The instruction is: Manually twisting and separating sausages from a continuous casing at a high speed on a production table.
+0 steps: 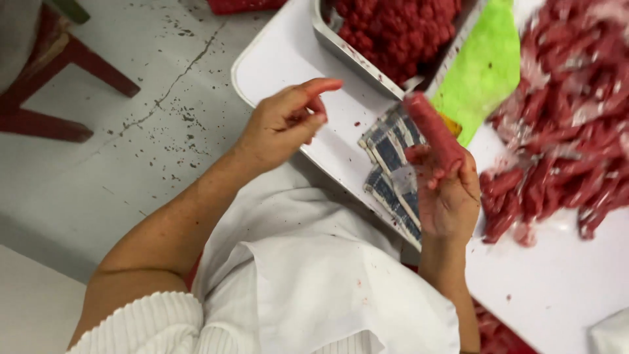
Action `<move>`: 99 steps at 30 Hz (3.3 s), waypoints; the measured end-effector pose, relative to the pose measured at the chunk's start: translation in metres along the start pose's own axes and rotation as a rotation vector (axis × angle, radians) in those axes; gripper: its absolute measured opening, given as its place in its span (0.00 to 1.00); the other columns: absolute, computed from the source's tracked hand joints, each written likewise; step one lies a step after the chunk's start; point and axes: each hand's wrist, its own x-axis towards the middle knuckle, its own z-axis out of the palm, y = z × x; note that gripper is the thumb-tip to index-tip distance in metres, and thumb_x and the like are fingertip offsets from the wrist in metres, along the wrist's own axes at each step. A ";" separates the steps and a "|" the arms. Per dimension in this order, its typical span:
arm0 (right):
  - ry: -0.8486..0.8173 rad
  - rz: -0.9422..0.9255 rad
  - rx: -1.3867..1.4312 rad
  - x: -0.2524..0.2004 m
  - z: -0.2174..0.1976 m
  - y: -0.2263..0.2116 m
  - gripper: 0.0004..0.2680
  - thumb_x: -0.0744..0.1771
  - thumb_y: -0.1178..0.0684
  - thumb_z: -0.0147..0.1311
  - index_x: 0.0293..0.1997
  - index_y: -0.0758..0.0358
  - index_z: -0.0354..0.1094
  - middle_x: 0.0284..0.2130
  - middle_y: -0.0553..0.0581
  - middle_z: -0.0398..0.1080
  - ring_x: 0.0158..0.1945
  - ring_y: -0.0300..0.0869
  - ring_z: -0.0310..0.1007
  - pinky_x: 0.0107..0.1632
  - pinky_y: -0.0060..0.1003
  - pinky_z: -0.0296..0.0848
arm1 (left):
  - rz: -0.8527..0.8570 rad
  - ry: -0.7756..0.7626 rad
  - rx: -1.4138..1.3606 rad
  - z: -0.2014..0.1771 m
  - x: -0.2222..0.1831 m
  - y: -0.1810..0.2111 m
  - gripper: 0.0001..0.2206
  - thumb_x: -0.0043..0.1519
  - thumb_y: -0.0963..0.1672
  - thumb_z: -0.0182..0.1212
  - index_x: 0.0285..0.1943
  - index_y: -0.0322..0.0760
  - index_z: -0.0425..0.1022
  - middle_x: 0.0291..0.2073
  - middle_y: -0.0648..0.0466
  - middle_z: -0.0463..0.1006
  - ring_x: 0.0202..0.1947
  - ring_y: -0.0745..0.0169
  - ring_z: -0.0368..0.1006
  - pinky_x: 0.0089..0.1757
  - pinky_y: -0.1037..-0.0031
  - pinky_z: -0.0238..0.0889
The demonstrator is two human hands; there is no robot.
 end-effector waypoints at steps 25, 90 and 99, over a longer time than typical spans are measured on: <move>-0.227 -0.078 0.081 0.024 0.047 -0.016 0.07 0.72 0.50 0.46 0.37 0.57 0.63 0.22 0.47 0.60 0.47 0.48 0.71 0.71 0.57 0.56 | -0.221 -0.115 -0.212 0.026 0.067 0.037 0.37 0.59 0.35 0.51 0.78 0.58 0.53 0.21 0.63 0.59 0.24 0.74 0.56 0.31 0.81 0.57; -0.707 -1.377 -1.724 0.093 0.030 -0.064 0.08 0.73 0.52 0.47 0.36 0.42 0.68 0.44 0.39 0.66 0.69 0.39 0.62 0.75 0.68 0.13 | -0.255 -0.590 0.009 0.060 0.036 -0.016 0.15 0.69 0.49 0.51 0.28 0.43 0.60 0.24 0.65 0.58 0.28 0.73 0.54 0.31 0.74 0.52; 0.684 -1.407 -3.003 0.123 -0.041 -0.095 0.27 0.73 0.29 0.24 0.52 0.72 0.55 0.54 0.63 0.51 0.55 0.46 0.51 0.61 0.41 0.45 | 0.215 -0.822 0.068 -0.002 0.042 0.049 0.14 0.71 0.45 0.46 0.32 0.34 0.63 0.21 0.52 0.61 0.20 0.50 0.59 0.28 0.64 0.53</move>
